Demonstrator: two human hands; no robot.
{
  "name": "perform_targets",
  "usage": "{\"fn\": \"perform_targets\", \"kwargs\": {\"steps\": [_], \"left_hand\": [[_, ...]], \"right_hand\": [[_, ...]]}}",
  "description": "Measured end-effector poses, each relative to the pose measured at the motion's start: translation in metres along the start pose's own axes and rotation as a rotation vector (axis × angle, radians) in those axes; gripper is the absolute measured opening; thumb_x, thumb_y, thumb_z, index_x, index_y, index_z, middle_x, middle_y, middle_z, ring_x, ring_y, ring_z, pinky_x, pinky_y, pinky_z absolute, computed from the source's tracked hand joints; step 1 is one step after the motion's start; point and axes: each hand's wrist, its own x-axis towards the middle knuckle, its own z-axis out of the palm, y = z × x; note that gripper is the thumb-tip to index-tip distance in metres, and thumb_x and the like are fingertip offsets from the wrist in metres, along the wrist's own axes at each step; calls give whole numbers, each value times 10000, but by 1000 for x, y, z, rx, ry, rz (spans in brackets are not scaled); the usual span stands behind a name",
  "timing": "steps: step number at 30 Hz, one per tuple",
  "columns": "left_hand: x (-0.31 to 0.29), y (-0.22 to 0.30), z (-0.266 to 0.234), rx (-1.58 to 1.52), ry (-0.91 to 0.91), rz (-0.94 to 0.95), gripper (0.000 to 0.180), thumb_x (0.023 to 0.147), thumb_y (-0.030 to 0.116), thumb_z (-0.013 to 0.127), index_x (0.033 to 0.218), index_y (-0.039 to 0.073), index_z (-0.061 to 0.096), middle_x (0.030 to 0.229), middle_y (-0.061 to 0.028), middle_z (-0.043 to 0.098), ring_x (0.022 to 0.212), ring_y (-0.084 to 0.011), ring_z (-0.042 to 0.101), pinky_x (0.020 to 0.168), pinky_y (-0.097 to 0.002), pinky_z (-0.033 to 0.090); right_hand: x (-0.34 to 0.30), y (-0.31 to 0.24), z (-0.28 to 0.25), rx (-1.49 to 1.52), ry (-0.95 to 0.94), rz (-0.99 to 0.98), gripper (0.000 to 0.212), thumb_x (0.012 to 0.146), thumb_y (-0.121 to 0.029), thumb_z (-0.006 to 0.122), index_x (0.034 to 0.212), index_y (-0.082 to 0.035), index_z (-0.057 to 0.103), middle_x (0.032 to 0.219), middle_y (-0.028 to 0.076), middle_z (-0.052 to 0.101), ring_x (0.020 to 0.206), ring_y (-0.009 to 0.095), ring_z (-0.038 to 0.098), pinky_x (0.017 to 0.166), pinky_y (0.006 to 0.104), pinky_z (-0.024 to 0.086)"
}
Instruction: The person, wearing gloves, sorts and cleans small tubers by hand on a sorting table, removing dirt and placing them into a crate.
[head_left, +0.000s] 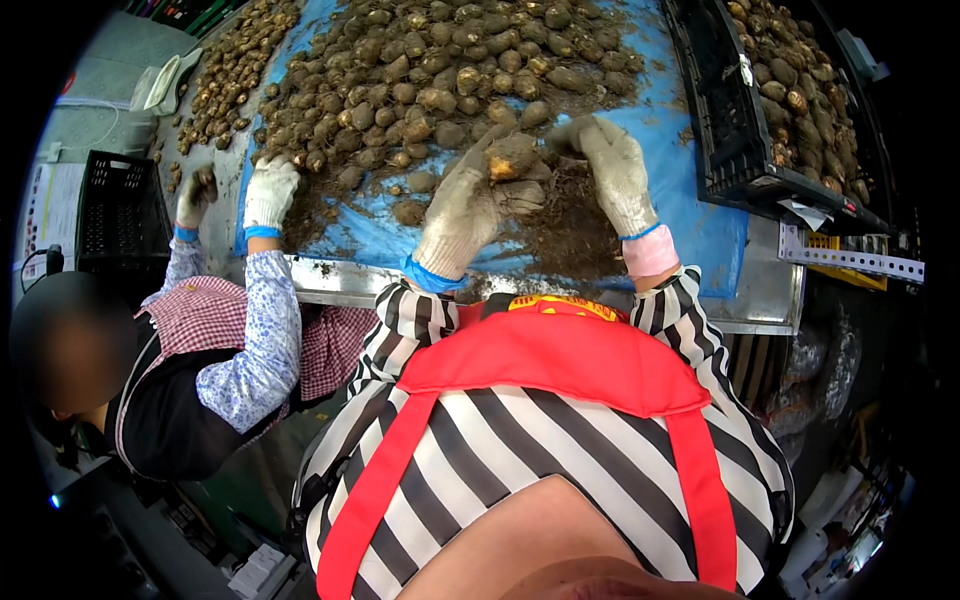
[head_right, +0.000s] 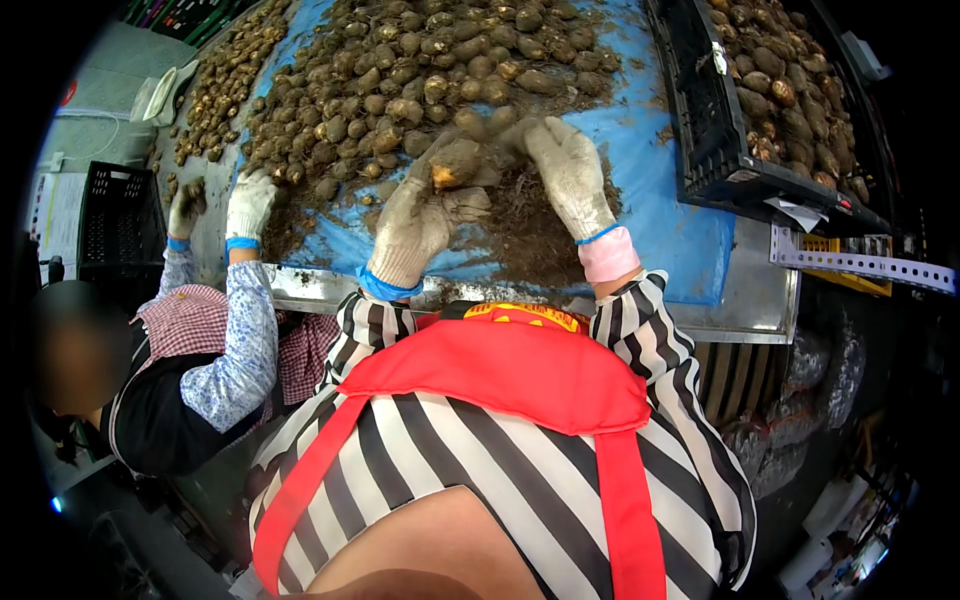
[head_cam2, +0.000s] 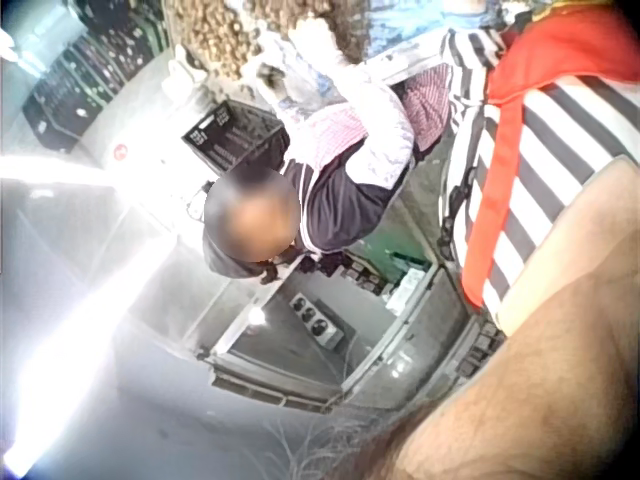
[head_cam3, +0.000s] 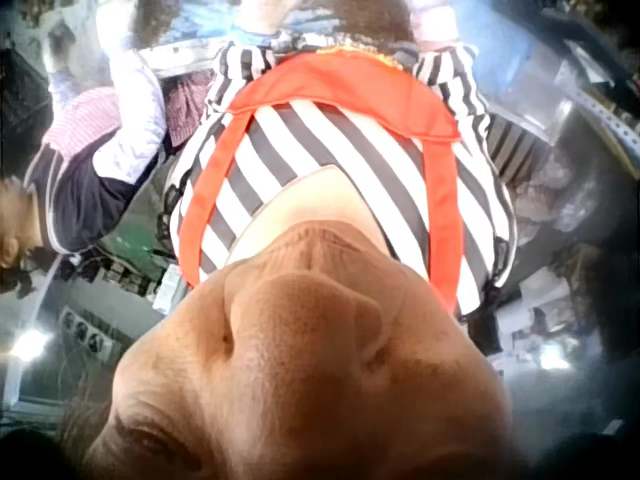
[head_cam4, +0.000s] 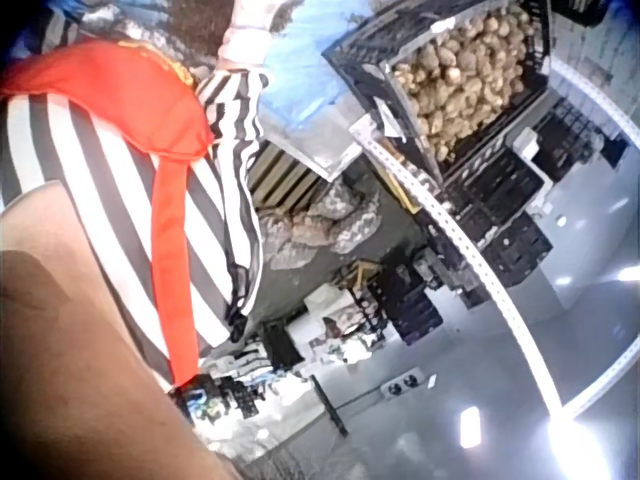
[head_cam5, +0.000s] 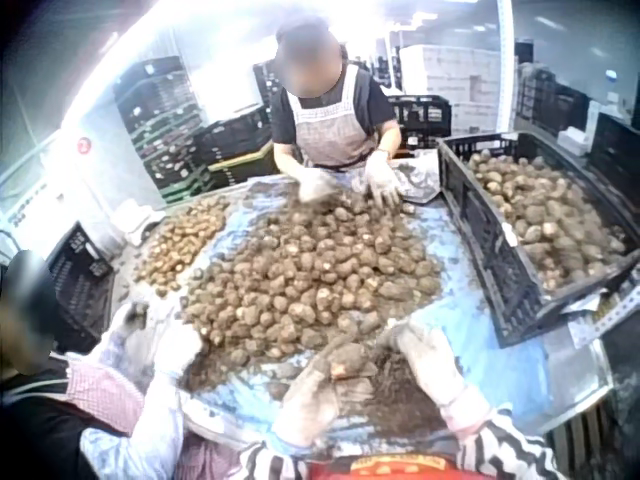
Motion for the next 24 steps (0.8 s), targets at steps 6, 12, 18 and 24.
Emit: {"fn": "perform_targets", "kwargs": {"steps": [6, 12, 18, 24], "left_hand": [[-3, -15, -1, -237, -25, -61, 449, 1082, 236, 404, 1411, -67, 440, 1330, -219, 600, 1109, -366, 674, 918, -487, 608], [1, -8, 34, 421, 160, -108, 429, 1026, 227, 609, 1328, -69, 536, 1252, -137, 645, 1080, -215, 665, 944, -346, 564], [0, -1, 56, 683, 145, -62, 575, 945, 138, 739, 1425, -70, 500, 1308, -112, 636, 1163, -161, 612, 999, -292, 512], [3, -6, 37, 831, 134, 119, 678, 959, 57, 694, 1531, -62, 351, 1419, -154, 562, 1225, -198, 599, 1028, -293, 504]], "right_hand": [[-11, -27, 33, -233, -232, -155, 413, 930, -89, 680, 1335, -29, 628, 1306, 110, 612, 1074, 180, 647, 941, 311, 534], [-15, -24, 42, -170, -19, 155, 255, 956, -119, 648, 1177, -2, 694, 1089, 84, 693, 968, 155, 666, 866, 271, 526], [3, 4, 17, 184, 35, 51, 315, 1028, -224, 562, 1175, 30, 676, 1109, 118, 731, 998, 179, 688, 874, 273, 544], [-13, -22, 15, -176, -167, -12, 325, 1031, -177, 577, 1274, 24, 654, 1115, 103, 722, 1008, 140, 667, 890, 250, 524]]}}
